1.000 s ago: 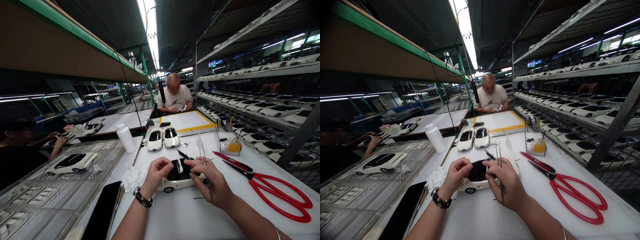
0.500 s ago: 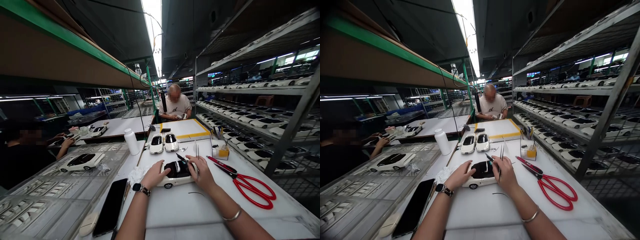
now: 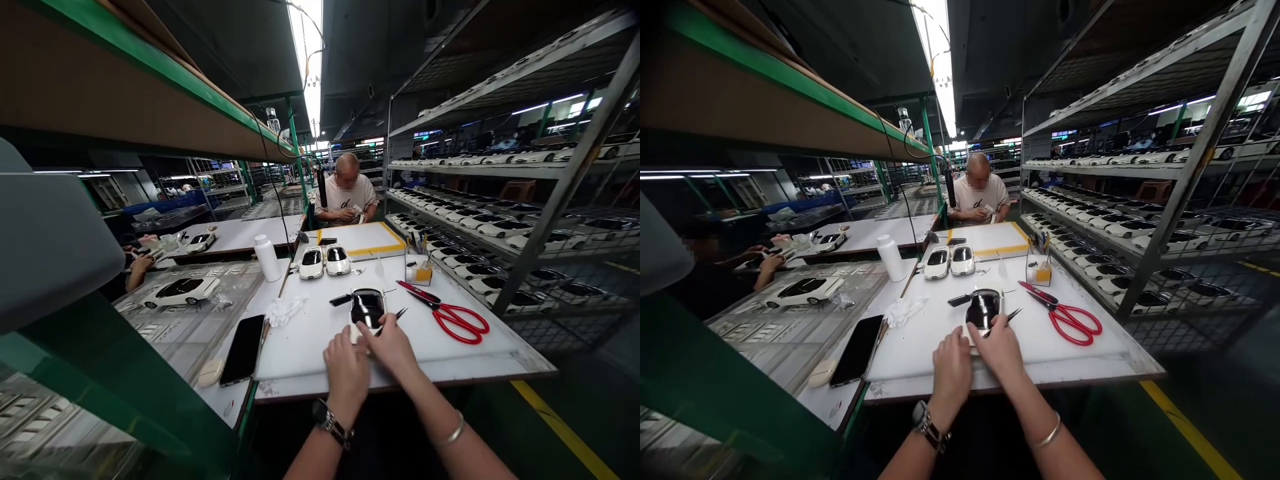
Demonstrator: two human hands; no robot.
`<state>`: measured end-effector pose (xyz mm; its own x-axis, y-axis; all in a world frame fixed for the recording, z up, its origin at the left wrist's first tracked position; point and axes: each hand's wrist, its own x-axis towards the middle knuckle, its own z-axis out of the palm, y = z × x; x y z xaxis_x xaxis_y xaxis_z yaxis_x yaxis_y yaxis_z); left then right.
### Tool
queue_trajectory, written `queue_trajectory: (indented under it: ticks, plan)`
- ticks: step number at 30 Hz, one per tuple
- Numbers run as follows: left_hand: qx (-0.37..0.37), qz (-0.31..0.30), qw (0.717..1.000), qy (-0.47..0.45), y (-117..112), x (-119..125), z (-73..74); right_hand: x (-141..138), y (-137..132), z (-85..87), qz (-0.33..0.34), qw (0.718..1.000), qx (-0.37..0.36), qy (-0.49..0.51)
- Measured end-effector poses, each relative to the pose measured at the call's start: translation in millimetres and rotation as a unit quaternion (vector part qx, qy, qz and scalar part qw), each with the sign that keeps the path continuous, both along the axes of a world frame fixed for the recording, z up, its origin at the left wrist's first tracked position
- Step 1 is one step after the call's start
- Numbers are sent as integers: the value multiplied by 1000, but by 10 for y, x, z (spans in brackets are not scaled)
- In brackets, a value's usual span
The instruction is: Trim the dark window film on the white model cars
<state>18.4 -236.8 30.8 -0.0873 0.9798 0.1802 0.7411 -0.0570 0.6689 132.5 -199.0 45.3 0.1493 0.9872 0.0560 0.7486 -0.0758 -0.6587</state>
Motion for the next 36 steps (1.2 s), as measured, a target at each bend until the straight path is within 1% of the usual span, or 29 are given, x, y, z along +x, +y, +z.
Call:
queue_trajectory:
  ticks: [2, 4, 5, 7, 8, 9, 12, 13, 15, 17, 19, 21, 22, 24, 26, 29, 31, 33, 34, 35, 36]
  plan:
    - [28, -81, 996, -38, -162, 174, -93, 200, 83, 93, -9, 1000, -12, -1]
    - [54, -140, 987, -50, -240, 286, -120, 338, 141, 180, -10, 1000, -12, -24]
    - [63, -157, 985, -41, -237, 303, -100, 365, 153, 213, -9, 999, -16, -44]
    - [76, -172, 982, -4, -139, 252, 2, 336, 148, 241, -6, 994, -25, -104]
    - [77, -169, 982, 31, -47, 190, 76, 294, 138, 235, -6, 990, -27, -136]
    - [83, -167, 981, 46, 69, 111, 158, 247, 129, 218, -9, 986, -27, -164]
    - [111, -174, 977, 57, 518, -147, 402, 171, 137, 148, 1, 979, -11, -204]
    - [114, -183, 975, 59, 683, -220, 467, 188, 158, 134, 16, 978, -9, -205]
    - [113, -205, 970, 61, 1008, -331, 557, 282, 231, 137, 74, 976, -3, -204]
    - [100, -231, 965, 65, 1292, -403, 585, 415, 342, 172, 155, 968, 5, -196]
    - [76, -258, 961, 69, 1510, -461, 555, 531, 492, 214, 233, 954, 16, -188]
    - [43, -273, 959, 71, 1649, -525, 480, 596, 668, 239, 275, 943, 38, -186]
    - [26, -275, 959, 71, 1690, -563, 431, 611, 759, 241, 276, 941, 55, -186]
    - [-3, -270, 960, 67, 1726, -650, 323, 619, 916, 222, 249, 945, 100, -185]
    - [-17, -260, 963, 63, 1719, -736, 217, 629, 1005, 175, 215, 950, 146, -171]
    - [-24, -247, 967, 59, 1679, -825, 106, 700, 965, 72, 185, 954, 197, -130]
    - [-28, -247, 966, 67, 1657, -842, 80, 779, 849, 0, 149, 962, 222, -49]
    - [-30, -250, 964, 90, 1646, -830, 87, 850, 722, -55, 85, 971, 220, 49]
    - [-29, -251, 962, 102, 1644, -818, 98, 874, 672, -73, 48, 975, 202, 81]
    - [-30, -250, 961, 112, 1645, -804, 111, 886, 638, -84, 15, 981, 171, 88]
    - [-31, -247, 961, 118, 1647, -790, 123, 887, 621, -87, -8, 989, 133, 67]
